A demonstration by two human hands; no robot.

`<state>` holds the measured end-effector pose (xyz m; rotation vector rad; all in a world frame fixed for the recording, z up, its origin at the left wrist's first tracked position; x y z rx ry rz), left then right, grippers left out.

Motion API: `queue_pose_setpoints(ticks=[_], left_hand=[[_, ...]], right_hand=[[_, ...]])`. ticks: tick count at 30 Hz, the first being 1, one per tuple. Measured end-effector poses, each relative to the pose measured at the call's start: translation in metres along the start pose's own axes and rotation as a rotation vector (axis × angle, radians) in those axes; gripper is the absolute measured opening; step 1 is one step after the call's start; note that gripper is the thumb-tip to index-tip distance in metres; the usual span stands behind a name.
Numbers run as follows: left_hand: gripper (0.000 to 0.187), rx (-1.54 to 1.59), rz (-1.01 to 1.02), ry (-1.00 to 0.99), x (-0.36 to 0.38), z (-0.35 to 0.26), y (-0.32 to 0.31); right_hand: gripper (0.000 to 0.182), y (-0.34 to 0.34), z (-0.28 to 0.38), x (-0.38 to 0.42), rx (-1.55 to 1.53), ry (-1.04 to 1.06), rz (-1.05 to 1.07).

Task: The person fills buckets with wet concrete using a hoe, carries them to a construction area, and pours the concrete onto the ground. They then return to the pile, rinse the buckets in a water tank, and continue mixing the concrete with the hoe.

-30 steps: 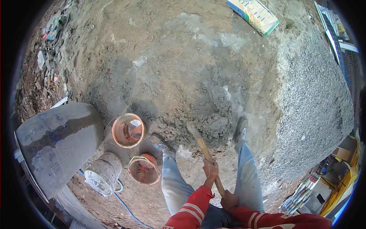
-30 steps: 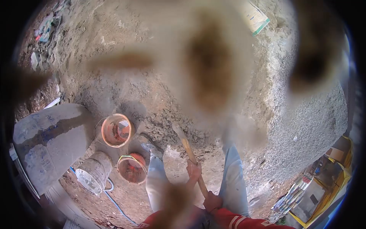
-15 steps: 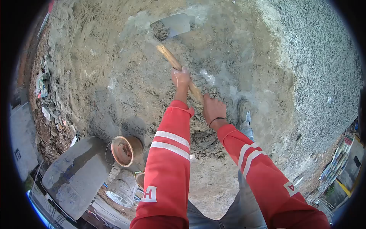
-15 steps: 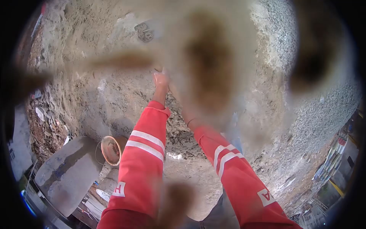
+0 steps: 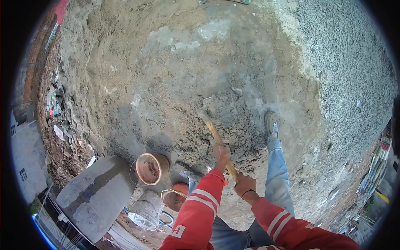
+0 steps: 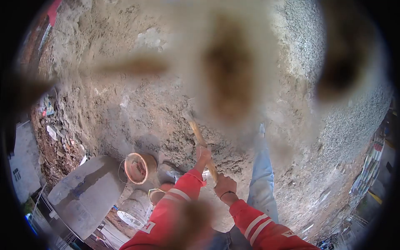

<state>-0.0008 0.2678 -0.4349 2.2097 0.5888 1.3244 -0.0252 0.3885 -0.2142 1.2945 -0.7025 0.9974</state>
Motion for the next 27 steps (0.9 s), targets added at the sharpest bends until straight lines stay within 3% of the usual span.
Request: queue_pose_setpoints(ticks=[2,3,4,8,9,11,13,15,17,20,22,24,26,27], left_hand=[[0.036,0.075,0.033,0.174,0.099,0.011,0.007],[0.050,0.235,0.136,0.350,0.144,0.013,0.013],[0.051,0.422,0.257,0.553,0.187,-0.045,0.068],[0.046,0.254,0.015,0.245,0.241,-0.019,0.029],[0.045,0.386,0.174,0.400,0.234,-0.071,0.071],[0.042,0.515,0.171,0.350,0.196,-0.105,0.078],[0.040,0.460,0.068,0.095,0.122,-0.112,0.042],[0.039,0.505,-0.056,-0.126,0.051,-0.185,0.068],[0.038,0.248,-0.114,-0.392,-0.049,-0.191,0.024],[0.036,0.178,0.003,-0.313,-0.063,-0.194,0.009],[0.034,0.103,0.100,-0.225,-0.058,-0.183,0.016],[0.035,-0.226,0.227,-0.492,-0.043,-0.074,-0.051],[0.038,-0.265,0.348,-0.249,0.028,-0.060,-0.018],[0.036,-0.331,0.392,-0.267,0.058,-0.084,0.017]], right_hand=[[0.036,-0.023,-0.034,0.065,0.076,-0.052,0.101],[0.036,-0.018,-0.041,0.100,0.100,-0.098,0.152],[0.033,-0.022,-0.054,0.129,0.111,-0.055,0.134],[0.031,-0.033,-0.089,0.181,0.111,-0.085,0.065],[0.031,-0.027,-0.087,0.175,0.114,-0.095,0.071],[0.033,0.000,-0.072,0.137,0.060,-0.137,-0.021],[0.034,0.019,-0.066,0.071,0.012,-0.059,-0.193],[0.034,0.064,-0.039,-0.002,-0.011,-0.035,-0.311],[0.034,0.090,-0.023,-0.071,-0.055,0.002,-0.364],[0.025,0.078,-0.008,-0.110,-0.130,0.053,-0.473],[0.014,0.048,0.000,-0.085,-0.395,0.012,-0.358],[0.018,0.004,0.004,-0.036,-0.713,-0.125,0.034],[0.013,-0.013,0.008,0.020,-0.972,-0.326,0.207],[0.012,-0.013,0.003,0.039,-0.974,-0.291,0.228]])
Point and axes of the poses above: each hand's wrist, its own x-axis away from the middle knuckle, its own y-axis out of the back of the hand, z = x × y, the point moved 4 cm from there along -x, towards the middle knuckle, and after that the axes turned 1 degree about y, right-handed, at the moved point
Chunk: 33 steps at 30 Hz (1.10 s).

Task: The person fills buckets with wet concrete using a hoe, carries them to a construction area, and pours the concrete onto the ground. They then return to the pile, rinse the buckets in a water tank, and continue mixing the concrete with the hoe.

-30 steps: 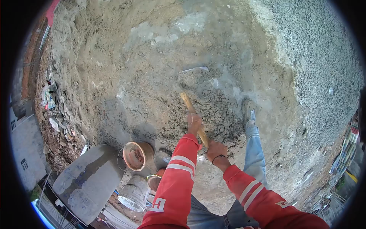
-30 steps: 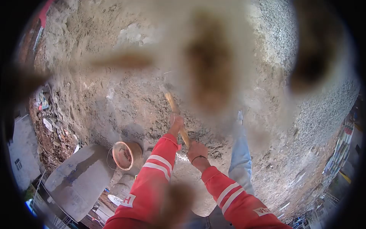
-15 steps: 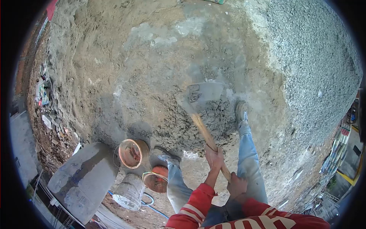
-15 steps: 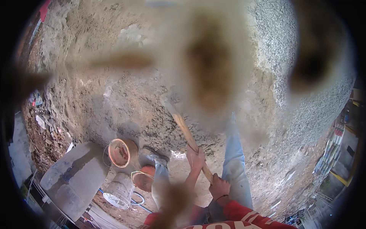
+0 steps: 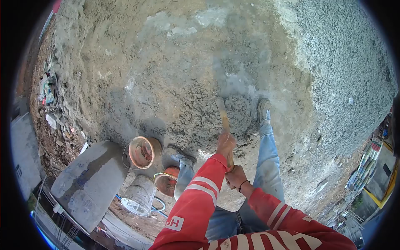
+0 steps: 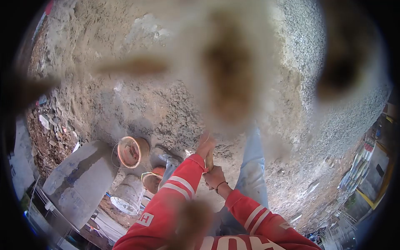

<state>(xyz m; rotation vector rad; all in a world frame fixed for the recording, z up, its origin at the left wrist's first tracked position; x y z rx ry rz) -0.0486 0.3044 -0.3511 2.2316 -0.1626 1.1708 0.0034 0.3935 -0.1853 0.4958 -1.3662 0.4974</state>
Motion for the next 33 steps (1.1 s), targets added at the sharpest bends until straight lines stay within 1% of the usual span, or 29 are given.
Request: queue_pose_setpoints(ticks=[1,2,3,4,5,7,8,9,11,12,13,14,15,16,17,19,21,23,25,26,27,28,29,30,31,32,33], left_hand=[[0.035,-0.056,0.059,-0.004,0.036,-0.022,0.023],[0.035,-0.041,0.046,0.012,0.054,-0.035,0.028],[0.031,0.170,-0.021,0.182,0.068,-0.044,0.027],[0.028,0.379,-0.080,0.362,0.090,-0.051,0.022],[0.028,0.396,-0.086,0.394,0.111,-0.066,0.025],[0.016,1.573,-0.116,0.642,0.145,-0.088,0.020],[0.013,1.792,-0.127,0.608,0.144,-0.092,0.021],[0.013,1.803,-0.143,0.625,0.137,-0.087,0.006],[0.015,2.214,-0.330,0.707,0.108,-0.064,-0.026],[0.014,2.163,-0.451,0.784,0.117,-0.082,-0.025],[0.014,2.173,-0.458,0.793,0.131,-0.084,-0.030],[0.013,2.252,-0.537,0.763,0.134,-0.083,-0.029],[0.013,2.327,-0.614,0.741,0.137,-0.080,-0.027],[0.013,2.328,-0.715,0.744,0.151,-0.078,-0.016],[0.013,2.339,-0.716,0.741,0.160,-0.072,0.002],[0.013,2.211,-1.008,0.440,0.191,-0.045,0.051],[0.012,2.124,-1.125,0.240,0.210,-0.012,0.113],[0.013,1.964,-1.221,0.148,0.218,0.013,0.178],[0.012,1.822,-1.247,0.154,0.197,0.055,0.197],[0.017,1.751,-1.205,0.152,0.169,0.092,0.192],[0.022,1.684,-1.157,0.144,0.136,0.125,0.174],[0.020,1.626,-1.079,0.301,0.112,0.134,0.155],[0.019,1.563,-0.992,0.451,0.090,0.134,0.131],[0.014,1.431,-0.775,0.629,0.067,0.132,0.087],[0.022,1.394,-0.578,0.700,0.025,0.137,0.012],[0.025,1.288,-0.388,0.676,0.004,0.131,-0.045],[0.023,1.339,-0.274,0.644,0.002,0.117,-0.079]], right_hand=[[0.012,0.011,-0.009,0.016,0.011,0.006,0.035],[0.011,0.027,-0.003,0.036,0.040,0.006,0.066],[0.011,0.047,0.006,0.064,0.074,-0.001,0.099],[0.012,0.069,0.008,0.090,0.204,0.000,0.139],[0.013,0.095,0.013,0.112,0.333,0.007,0.182],[0.020,0.152,0.024,0.154,0.514,0.176,0.289],[0.022,0.180,0.028,0.165,0.616,0.090,0.339],[0.024,0.211,0.026,0.172,0.717,0.001,0.385],[0.028,0.281,-0.002,0.130,1.008,0.377,0.383],[0.026,0.299,0.010,0.104,1.188,0.398,0.355],[0.024,0.311,0.020,0.082,1.370,0.409,0.328],[0.021,0.319,0.016,0.054,1.457,0.472,0.231],[0.018,0.320,0.008,0.028,1.539,0.528,0.133],[0.017,0.311,0.000,0.012,1.526,0.594,0.132],[0.015,0.299,0.006,-0.004,1.512,0.671,0.125],[0.018,0.245,0.028,-0.003,1.450,0.812,0.160],[0.020,0.178,0.048,0.004,1.335,0.901,0.151],[0.023,0.102,0.071,0.023,1.189,1.104,0.180],[0.029,0.039,0.078,0.024,1.235,1.088,0.187],[0.029,0.018,0.071,0.021,1.257,1.073,0.197],[0.028,0.004,0.063,0.014,1.195,0.912,0.204],[0.028,-0.003,0.058,0.002,1.134,0.766,0.207],[0.028,-0.002,0.039,-0.009,1.159,0.763,0.205],[0.030,0.012,0.000,-0.018,1.115,0.644,0.166],[0.032,0.023,-0.026,-0.021,1.067,0.541,0.122],[0.034,0.030,-0.037,-0.012,1.158,0.457,0.058],[0.036,0.033,-0.040,-0.005,1.242,0.376,-0.007]])
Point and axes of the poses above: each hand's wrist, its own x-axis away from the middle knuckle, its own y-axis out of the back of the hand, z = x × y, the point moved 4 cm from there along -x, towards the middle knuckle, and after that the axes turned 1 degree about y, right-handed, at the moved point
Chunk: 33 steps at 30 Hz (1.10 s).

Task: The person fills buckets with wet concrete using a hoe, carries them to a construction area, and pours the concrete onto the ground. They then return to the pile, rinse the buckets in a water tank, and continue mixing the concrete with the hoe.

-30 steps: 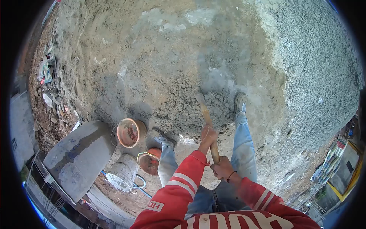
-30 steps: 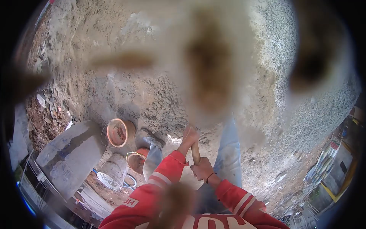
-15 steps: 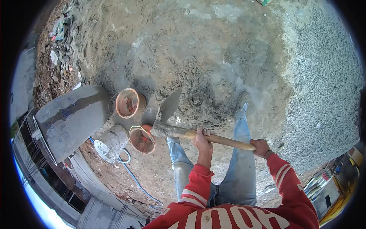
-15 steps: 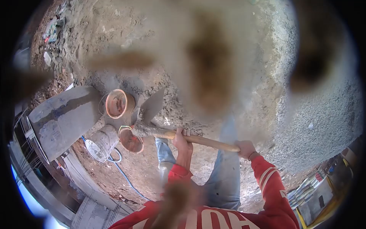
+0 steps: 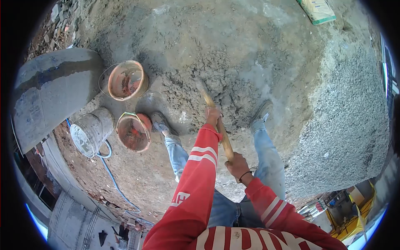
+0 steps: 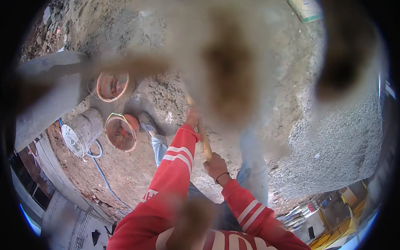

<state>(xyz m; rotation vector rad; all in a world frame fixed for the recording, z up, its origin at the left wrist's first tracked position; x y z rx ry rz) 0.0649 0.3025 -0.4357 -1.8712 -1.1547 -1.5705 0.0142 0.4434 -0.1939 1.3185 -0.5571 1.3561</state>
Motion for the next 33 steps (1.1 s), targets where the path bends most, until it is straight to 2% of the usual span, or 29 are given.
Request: queue_pose_setpoints(ticks=[4,6,10,12,13,16,17,18,19,20,22,23,24,25,26,28,29,31,33], left_hand=[[0.017,0.261,0.205,0.034,0.011,0.003,0.004],[0.015,0.345,0.282,0.001,0.009,-0.014,0.019],[0.014,0.426,0.355,-0.036,0.034,-0.055,0.077],[0.011,0.356,0.458,0.074,0.059,-0.080,0.119],[0.011,0.434,0.396,-0.082,0.104,-0.111,0.159],[0.015,0.569,0.371,-0.129,0.117,-0.124,0.223],[0.015,0.574,0.359,-0.134,0.124,-0.126,0.243],[0.016,0.471,0.215,-0.182,0.139,-0.135,0.272],[0.019,0.367,0.070,-0.224,0.153,-0.143,0.300],[0.019,0.366,0.060,-0.215,0.165,-0.147,0.317],[0.027,0.388,-0.218,-0.373,0.178,-0.152,0.354],[0.027,0.385,-0.224,-0.365,0.169,-0.145,0.365],[0.032,0.338,-0.312,-0.356,0.159,-0.140,0.377],[0.037,0.290,-0.400,-0.350,0.150,-0.136,0.385],[0.037,0.284,-0.405,-0.352,0.126,-0.120,0.385],[0.046,0.191,-0.695,-0.500,0.053,-0.073,0.390],[0.057,0.236,-0.683,-0.483,0.025,-0.052,0.389],[0.059,0.290,-0.637,-0.448,0.001,-0.032,0.388],[0.061,0.375,-0.604,-0.387,-0.006,-0.020,0.384]], right_hand=[[0.036,0.036,0.051,0.022,0.001,0.000,0.078],[0.034,0.042,0.098,0.044,-0.299,-0.156,0.232],[0.029,0.041,0.194,0.079,-0.495,-0.044,0.253],[0.016,0.039,0.240,0.095,-0.684,-0.062,0.249],[0.018,0.034,0.254,0.100,-0.682,-0.026,0.326],[0.022,0.023,0.293,0.135,-0.671,0.015,0.334],[0.025,0.016,0.298,0.142,-0.645,0.132,0.362],[0.025,0.009,0.298,0.147,-0.640,0.141,0.372],[0.025,0.004,0.299,0.152,-0.518,0.248,0.368],[0.025,-0.001,0.301,0.155,-0.401,0.345,0.363],[0.029,-0.011,0.302,0.143,-0.377,0.339,0.382],[0.035,-0.019,0.301,0.128,-0.297,0.404,0.323],[0.042,-0.029,0.297,0.112,-0.217,0.469,0.261],[0.041,-0.051,0.277,0.082,-0.195,0.489,0.215],[0.039,-0.081,0.251,0.043,-0.176,0.512,0.167],[0.034,-0.127,0.221,-0.026,-0.103,0.555,0.030],[0.034,-0.143,0.216,-0.047,-0.114,0.567,0.024],[0.028,-0.164,0.208,-0.072,0.065,0.495,-0.086],[0.028,-0.173,0.200,-0.082,0.049,0.457,-0.086]])
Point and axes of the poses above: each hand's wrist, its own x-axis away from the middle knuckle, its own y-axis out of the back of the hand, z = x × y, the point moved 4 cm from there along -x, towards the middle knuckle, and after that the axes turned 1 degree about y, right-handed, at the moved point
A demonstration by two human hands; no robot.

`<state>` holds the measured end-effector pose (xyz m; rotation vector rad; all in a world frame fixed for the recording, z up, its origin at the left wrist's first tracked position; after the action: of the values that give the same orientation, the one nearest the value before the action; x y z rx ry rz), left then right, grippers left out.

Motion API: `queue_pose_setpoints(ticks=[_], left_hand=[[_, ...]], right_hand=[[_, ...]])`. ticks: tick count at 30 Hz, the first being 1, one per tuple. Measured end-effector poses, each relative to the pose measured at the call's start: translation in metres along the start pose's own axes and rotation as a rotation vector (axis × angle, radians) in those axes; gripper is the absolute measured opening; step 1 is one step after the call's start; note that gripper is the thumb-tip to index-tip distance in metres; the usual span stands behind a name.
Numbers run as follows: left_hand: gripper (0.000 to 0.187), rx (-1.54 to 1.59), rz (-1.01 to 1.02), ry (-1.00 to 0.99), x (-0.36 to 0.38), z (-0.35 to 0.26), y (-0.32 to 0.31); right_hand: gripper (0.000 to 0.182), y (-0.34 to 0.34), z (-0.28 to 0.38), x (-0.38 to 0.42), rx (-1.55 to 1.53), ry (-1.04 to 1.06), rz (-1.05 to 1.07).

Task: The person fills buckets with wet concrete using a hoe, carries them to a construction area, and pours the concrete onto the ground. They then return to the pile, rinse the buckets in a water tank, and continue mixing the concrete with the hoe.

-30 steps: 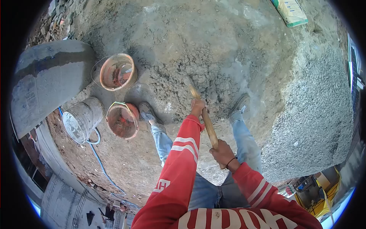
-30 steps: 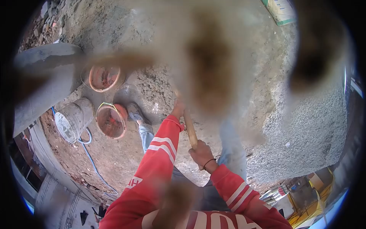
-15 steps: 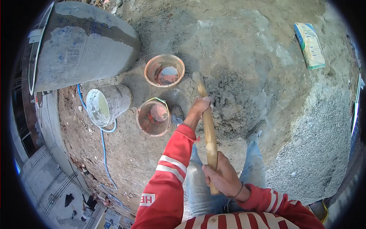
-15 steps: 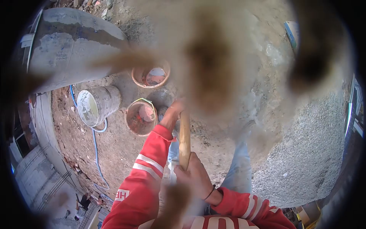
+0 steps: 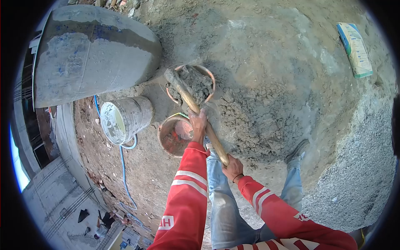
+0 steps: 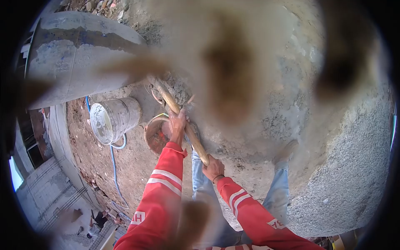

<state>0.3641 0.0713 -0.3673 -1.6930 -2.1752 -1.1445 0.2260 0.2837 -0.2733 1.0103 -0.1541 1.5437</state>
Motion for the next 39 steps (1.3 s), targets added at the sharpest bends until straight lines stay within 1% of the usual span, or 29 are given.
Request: queue_pose_setpoints(ticks=[1,3,4,5,7,8,9,11,12,15,16,17,18,19,20,21,22,23,24,25,27,29,30,32,34,35,37,38,39], left_hand=[[0.061,-0.005,-0.002,0.001,0.001,-0.002,-0.001],[0.058,0.023,-0.055,-0.046,0.013,0.000,0.003],[0.032,-0.045,-0.126,-0.316,0.021,-0.010,0.005],[0.032,-0.048,-0.120,-0.319,0.029,-0.013,0.006],[0.027,0.185,-0.036,-0.280,0.068,-0.059,0.009],[0.023,0.345,0.041,-0.160,0.101,-0.103,0.008],[0.019,0.461,0.085,-0.091,0.117,-0.122,0.003],[0.017,0.564,0.180,-0.135,0.141,-0.155,-0.015],[0.017,0.563,0.206,-0.112,0.148,-0.166,-0.029],[0.015,0.568,0.241,-0.168,0.154,-0.188,-0.093],[0.015,0.584,0.288,-0.124,0.153,-0.185,-0.123],[0.018,0.532,0.299,-0.110,0.149,-0.172,-0.156],[0.021,0.481,0.309,-0.093,0.146,-0.145,-0.189],[0.021,0.302,0.317,-0.035,0.149,-0.109,-0.223],[0.022,0.126,0.327,0.020,0.156,-0.063,-0.258],[0.016,-0.016,0.414,0.235,0.171,-0.002,-0.292],[0.020,-0.179,0.487,0.326,0.190,0.059,-0.318],[0.023,-0.060,0.657,0.493,0.216,0.103,-0.333],[0.023,-0.023,0.712,0.571,0.238,0.127,-0.335],[0.023,0.012,0.730,0.621,0.248,0.134,-0.332],[0.022,0.104,0.753,0.654,0.249,0.134,-0.328],[0.021,0.230,0.769,0.655,0.235,0.123,-0.322],[0.021,0.282,0.777,0.658,0.227,0.111,-0.314],[0.021,0.323,0.774,0.663,0.217,0.079,-0.285],[0.012,0.262,0.827,0.803,0.214,0.009,-0.230],[0.012,0.268,0.796,0.782,0.202,-0.014,-0.206],[0.012,0.592,0.760,0.933,0.189,-0.051,-0.164],[0.013,0.614,0.714,0.870,0.179,-0.075,-0.139],[0.013,0.621,0.695,0.858,0.172,-0.091,-0.116]], right_hand=[[0.028,-0.002,-0.005,-0.001,-0.001,-0.039,0.006],[0.027,-0.001,-0.015,0.003,-0.048,-0.015,0.030],[0.027,0.003,-0.019,0.008,-0.094,0.014,0.037],[0.027,0.009,-0.021,0.014,-0.098,0.010,0.032],[0.026,0.023,-0.024,0.026,-0.164,0.118,0.075],[0.025,0.039,-0.020,0.032,-0.156,0.172,0.028],[0.025,0.054,-0.020,0.036,-0.155,0.161,0.015],[0.029,0.092,-0.018,0.041,-0.108,0.258,-0.074],[0.030,0.111,-0.020,0.042,-0.093,0.224,-0.077],[0.030,0.159,-0.040,0.034,-0.065,0.176,-0.140],[0.030,0.170,-0.055,0.031,-0.059,0.160,-0.143],[0.030,0.181,-0.072,0.029,-0.064,0.097,-0.171],[0.030,0.188,-0.091,0.034,-0.067,0.033,-0.195],[0.030,0.188,-0.111,0.043,-0.057,0.018,-0.198],[0.030,0.181,-0.138,0.058,-0.061,-0.122,-0.154],[0.030,0.177,-0.157,0.075,-0.068,-0.258,-0.116],[0.031,0.175,-0.163,0.096,-0.032,-0.339,-0.078],[0.033,0.176,-0.166,0.110,0.005,-0.415,-0.035],[0.033,0.189,-0.167,0.116,0.011,-0.421,-0.038],[0.034,0.199,-0.162,0.130,0.006,-0.428,0.002],[0.037,0.217,-0.137,0.132,-0.002,-0.414,0.025],[0.038,0.230,-0.102,0.130,-0.128,-0.434,0.116],[0.038,0.235,-0.081,0.126,-0.127,-0.430,0.120],[0.040,0.238,-0.034,0.122,-0.251,-0.417,0.166],[0.037,0.234,0.006,0.128,-0.254,-0.336,0.159],[0.034,0.234,0.030,0.129,-0.260,-0.268,0.146],[0.034,0.251,0.081,0.146,-0.258,-0.228,0.205],[0.034,0.255,0.098,0.159,-0.187,-0.138,0.207],[0.034,0.254,0.107,0.169,-0.117,-0.052,0.198]])
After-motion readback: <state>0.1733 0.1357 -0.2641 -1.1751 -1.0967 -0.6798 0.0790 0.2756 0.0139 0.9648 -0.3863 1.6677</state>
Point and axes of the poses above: each hand's wrist, its own x-axis away from the middle knuckle, its own y-axis out of the back of the hand, z = x × y, the point moved 4 cm from there along -x, towards the middle knuckle, and after that the axes turned 1 degree about y, right-handed, at the moved point
